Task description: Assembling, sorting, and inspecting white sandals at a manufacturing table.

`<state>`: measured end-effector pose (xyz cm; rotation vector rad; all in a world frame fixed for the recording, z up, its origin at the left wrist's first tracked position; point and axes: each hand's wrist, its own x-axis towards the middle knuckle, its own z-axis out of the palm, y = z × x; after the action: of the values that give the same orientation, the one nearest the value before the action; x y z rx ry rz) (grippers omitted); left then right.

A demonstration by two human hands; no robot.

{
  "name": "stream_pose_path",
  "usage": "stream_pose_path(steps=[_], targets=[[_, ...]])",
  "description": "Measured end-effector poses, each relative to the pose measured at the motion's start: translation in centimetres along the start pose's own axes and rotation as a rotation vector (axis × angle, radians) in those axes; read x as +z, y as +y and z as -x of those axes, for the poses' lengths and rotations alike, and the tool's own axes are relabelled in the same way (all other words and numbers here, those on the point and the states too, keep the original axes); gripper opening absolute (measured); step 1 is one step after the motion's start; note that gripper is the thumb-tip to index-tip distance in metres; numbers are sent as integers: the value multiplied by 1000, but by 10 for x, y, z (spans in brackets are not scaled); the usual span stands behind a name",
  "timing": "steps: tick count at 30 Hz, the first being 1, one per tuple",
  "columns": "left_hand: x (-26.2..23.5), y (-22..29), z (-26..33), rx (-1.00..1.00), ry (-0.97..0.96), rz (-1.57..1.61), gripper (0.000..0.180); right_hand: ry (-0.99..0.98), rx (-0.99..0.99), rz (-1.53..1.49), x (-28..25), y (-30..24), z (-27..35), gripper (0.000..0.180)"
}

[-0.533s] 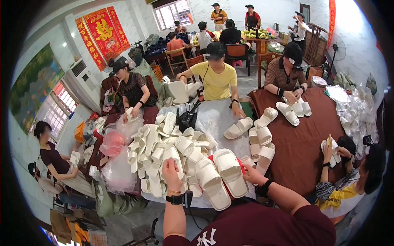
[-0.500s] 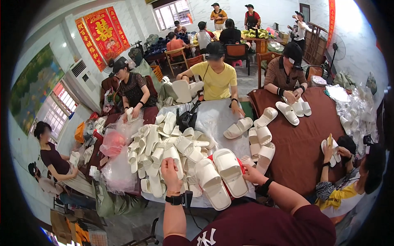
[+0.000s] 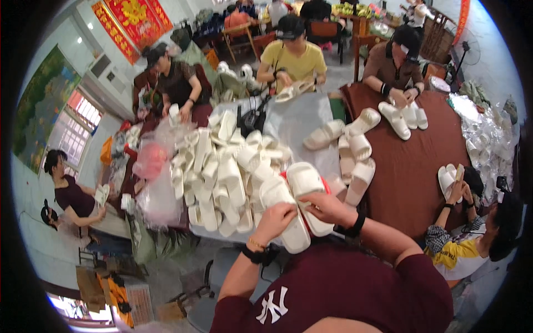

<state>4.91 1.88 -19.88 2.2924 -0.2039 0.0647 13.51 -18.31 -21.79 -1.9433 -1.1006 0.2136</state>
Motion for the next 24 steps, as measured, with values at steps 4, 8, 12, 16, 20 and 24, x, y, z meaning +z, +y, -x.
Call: stream_pose_path(steps=[4,8,12,16,20,24], targets=[[-16,-8,3,-89,64,48,15,-96,152,27,15,1,14,18],[-20,-30,11,-256,140,183,14,-337,346,137,23,10,29,32],[-10,-54,11,-328,278,297,17,-402,619,-171,19,-7,31,39],[-9,-78,9,-354,376,243,22,-436,658,-196,13,-9,35,39],[-4,-114,14,-383,399,205,25,-507,594,-144,10,-10,40,39],[-3,-119,12,-390,400,105,28,-597,578,-108,6,-20,41,40]])
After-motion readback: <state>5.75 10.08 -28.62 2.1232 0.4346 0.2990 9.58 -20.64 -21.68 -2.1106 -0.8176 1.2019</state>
